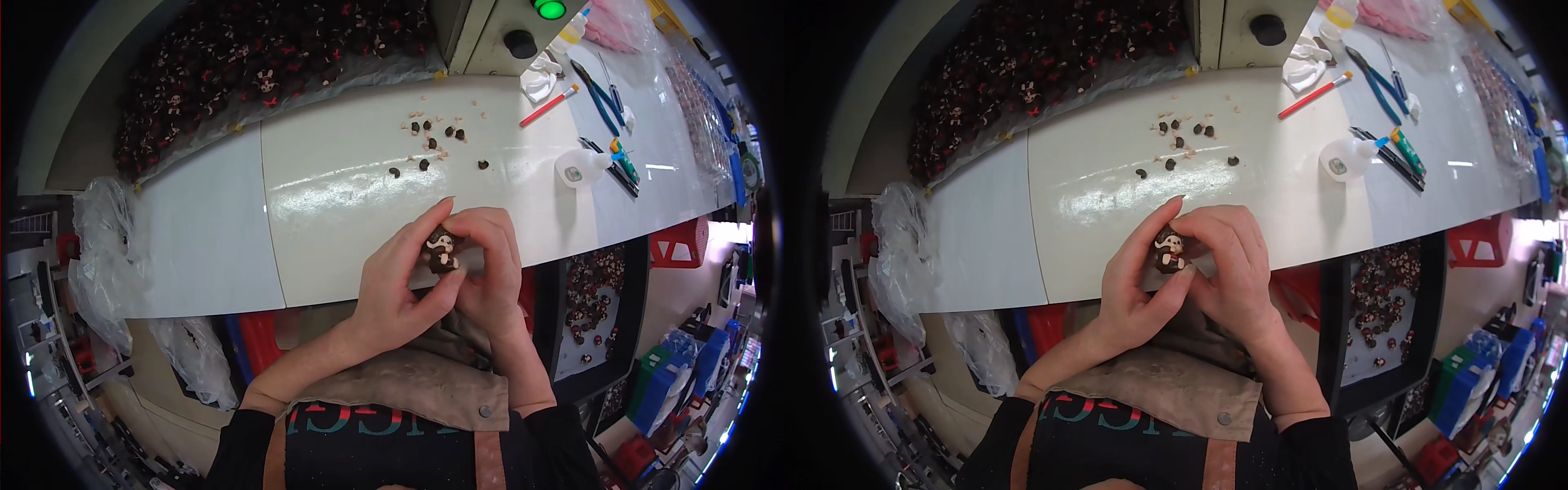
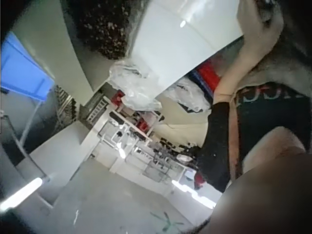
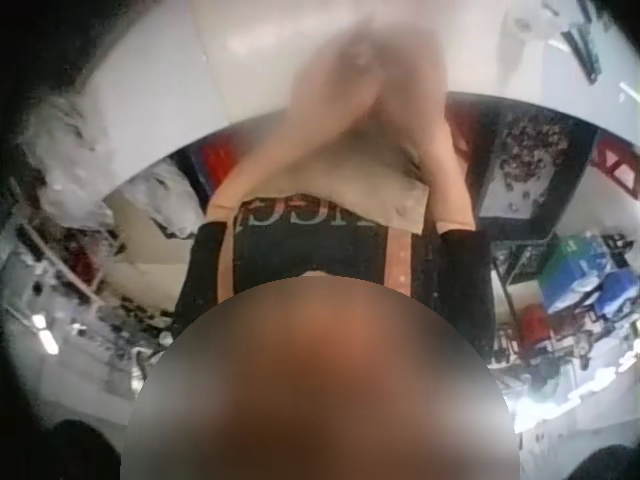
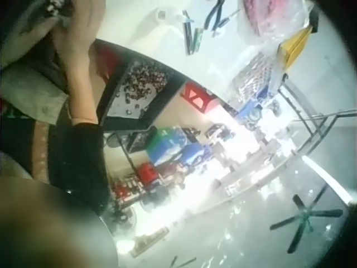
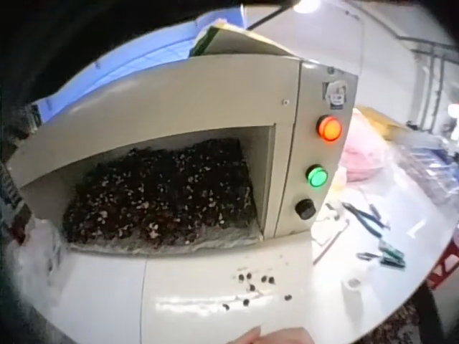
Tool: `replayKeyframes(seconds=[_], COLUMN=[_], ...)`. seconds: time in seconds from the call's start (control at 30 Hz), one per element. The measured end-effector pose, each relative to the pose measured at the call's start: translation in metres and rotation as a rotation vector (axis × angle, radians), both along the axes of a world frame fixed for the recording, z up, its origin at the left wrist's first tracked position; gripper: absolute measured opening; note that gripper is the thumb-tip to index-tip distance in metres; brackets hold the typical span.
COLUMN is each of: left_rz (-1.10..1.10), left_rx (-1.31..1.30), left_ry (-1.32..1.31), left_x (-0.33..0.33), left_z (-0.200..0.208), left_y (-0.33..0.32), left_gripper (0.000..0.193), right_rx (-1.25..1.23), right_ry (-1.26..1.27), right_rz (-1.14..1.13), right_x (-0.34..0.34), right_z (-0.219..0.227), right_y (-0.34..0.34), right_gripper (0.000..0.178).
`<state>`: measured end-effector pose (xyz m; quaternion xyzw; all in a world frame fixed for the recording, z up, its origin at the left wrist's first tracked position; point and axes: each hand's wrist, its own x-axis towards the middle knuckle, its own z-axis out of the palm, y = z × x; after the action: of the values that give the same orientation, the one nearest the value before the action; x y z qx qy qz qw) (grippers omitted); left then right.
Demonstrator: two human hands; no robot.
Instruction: Assembling small toy figures by gluing components together at a factory workbench.
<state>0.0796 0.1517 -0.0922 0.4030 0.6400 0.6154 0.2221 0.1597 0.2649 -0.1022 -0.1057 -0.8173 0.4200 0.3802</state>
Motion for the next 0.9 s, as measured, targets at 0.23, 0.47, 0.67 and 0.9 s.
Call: replayKeyframes(seconds=[0.23, 0.47, 0.67, 0.9], left_rz=[-0.003, -0.063, -0.176, -0.289], left_rx=[0.0, -0.015, -0.056, 0.13], left_ry=[0.021, -0.084, -0.406, -0.944], left_x=[-0.002, -0.001, -0.013, -0.008], left_z=[-0.001, 0.006, 0.023, 0.022], left_y=[-0.001, -0.002, -0.002, 0.005], left_gripper=[0.059, 0.061, 0.057, 0.051], right_rx=[-0.024, -0.017, 0.127, -0.104], right_ry=[-0.007, 0.035, 0.091, 0.11], right_rz=[0.011, -0.007, -0.028, -0.017], right_x=[0.0, -0.001, -0.005, 0.001], right_z=[0.0, 0.0, -0.001, 0.008], right_y=[-0.001, -0.001, 0.004, 0.0], right_gripper=[0.046, 0.046, 0.049, 0.048])
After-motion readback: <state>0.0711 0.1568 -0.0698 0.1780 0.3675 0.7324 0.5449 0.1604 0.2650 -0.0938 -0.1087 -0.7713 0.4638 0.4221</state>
